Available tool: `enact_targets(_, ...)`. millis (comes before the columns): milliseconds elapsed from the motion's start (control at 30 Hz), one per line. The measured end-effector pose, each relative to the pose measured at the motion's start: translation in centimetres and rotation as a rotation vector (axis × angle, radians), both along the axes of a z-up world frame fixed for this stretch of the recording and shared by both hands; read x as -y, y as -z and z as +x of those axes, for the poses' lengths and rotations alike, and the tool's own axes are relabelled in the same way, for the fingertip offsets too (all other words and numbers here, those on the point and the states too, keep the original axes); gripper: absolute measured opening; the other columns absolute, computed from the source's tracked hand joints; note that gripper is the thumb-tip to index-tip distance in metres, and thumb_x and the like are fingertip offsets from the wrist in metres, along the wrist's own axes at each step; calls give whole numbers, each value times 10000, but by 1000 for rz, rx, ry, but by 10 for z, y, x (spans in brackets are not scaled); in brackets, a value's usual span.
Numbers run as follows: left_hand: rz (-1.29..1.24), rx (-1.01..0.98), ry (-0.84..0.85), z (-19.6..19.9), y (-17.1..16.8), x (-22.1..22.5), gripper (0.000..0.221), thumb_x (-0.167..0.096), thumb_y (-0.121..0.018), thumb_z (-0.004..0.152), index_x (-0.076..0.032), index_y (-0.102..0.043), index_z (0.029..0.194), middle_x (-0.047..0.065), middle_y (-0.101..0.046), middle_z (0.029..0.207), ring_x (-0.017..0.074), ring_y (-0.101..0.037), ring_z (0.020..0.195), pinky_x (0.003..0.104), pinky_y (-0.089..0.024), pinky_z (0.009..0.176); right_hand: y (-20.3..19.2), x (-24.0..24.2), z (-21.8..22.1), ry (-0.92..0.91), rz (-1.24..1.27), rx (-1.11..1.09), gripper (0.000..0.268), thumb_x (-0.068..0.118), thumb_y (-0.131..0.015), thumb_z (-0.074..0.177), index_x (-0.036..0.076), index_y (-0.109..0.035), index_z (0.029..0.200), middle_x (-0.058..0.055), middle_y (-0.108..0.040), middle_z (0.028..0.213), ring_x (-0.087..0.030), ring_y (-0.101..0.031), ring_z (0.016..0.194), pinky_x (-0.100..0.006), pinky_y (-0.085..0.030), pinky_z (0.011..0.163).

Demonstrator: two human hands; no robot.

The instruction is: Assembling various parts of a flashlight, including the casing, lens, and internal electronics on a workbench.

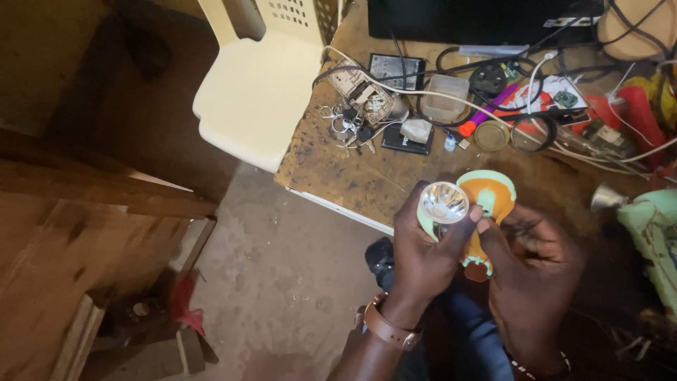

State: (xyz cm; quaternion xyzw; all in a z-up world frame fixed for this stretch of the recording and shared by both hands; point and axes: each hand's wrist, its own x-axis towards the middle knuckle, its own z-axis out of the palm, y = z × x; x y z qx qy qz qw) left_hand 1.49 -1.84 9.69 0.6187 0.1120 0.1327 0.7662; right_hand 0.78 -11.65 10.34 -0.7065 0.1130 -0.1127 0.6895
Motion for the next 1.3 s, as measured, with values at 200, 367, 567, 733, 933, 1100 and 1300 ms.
enact_targets(200, 44, -18, -8, 1, 2, 4, 252, -338, -785, 909, -134, -653, 976, -10, -679, 905, 112, -623, 841, 305, -531, 761, 4, 6, 5, -27, -137, 38, 196, -33, -757, 989, -25, -716, 1180, -117, -772, 1127, -119, -707, 988, -241, -587, 918)
enact_targets(367, -12, -21, -40, 0, -1, 6, 222, -291, -799, 915, -123, -683, 1002, 2, -703, 947, 117, -650, 887, 307, -567, 808, -2, 10, 2, -44, -233, -35, 201, 29, -787, 995, 6, -742, 1189, -65, -765, 978, -54, -643, 785, -202, -511, 684)
enact_targets(567, 11, -4, -67, 0, 2, 6, 180, -221, -791, 918, -122, -699, 1036, -6, -706, 943, 101, -641, 864, 293, -558, 772, 5, 15, 6, -100, -152, -28, 271, 1, -751, 967, 11, -727, 1237, -81, -774, 1116, -80, -679, 917, -212, -554, 797)
enact_targets(733, -44, -63, -112, 1, 5, 4, 187, -228, -818, 898, -121, -709, 1004, -10, -700, 908, 77, -612, 812, 264, -536, 704, 15, 24, 9, -189, -33, -70, 366, 6, -708, 966, -7, -691, 1331, -93, -771, 1147, -77, -675, 869, -225, -573, 793)
enact_targets(933, -112, -74, -95, 2, 6, 3, 236, -240, -832, 881, -107, -692, 1016, -5, -702, 908, 79, -623, 832, 283, -557, 755, 12, 25, 15, -223, 163, -160, 361, 66, -554, 969, -58, -683, 1282, -191, -752, 1154, -256, -733, 1018, -330, -576, 925)
enact_targets(1100, -139, -97, -57, 4, 7, -1, 274, -272, -827, 866, -99, -708, 1042, -21, -693, 902, 78, -604, 838, 288, -543, 746, 8, 24, 14, -254, 171, -125, 306, 19, -557, 979, -69, -700, 1235, -188, -753, 1195, -250, -733, 1104, -318, -580, 1016)
enact_targets(1300, -1108, 49, 361, -1, 61, -6, 472, -83, -865, 936, 195, -636, 1242, 327, -757, 1066, 350, -784, 769, 456, -694, 691, -5, 33, 0, -300, 367, -13, 489, 258, -564, 1001, -149, -664, 1253, -320, -743, 1129, -380, -742, 904, -434, -630, 763)
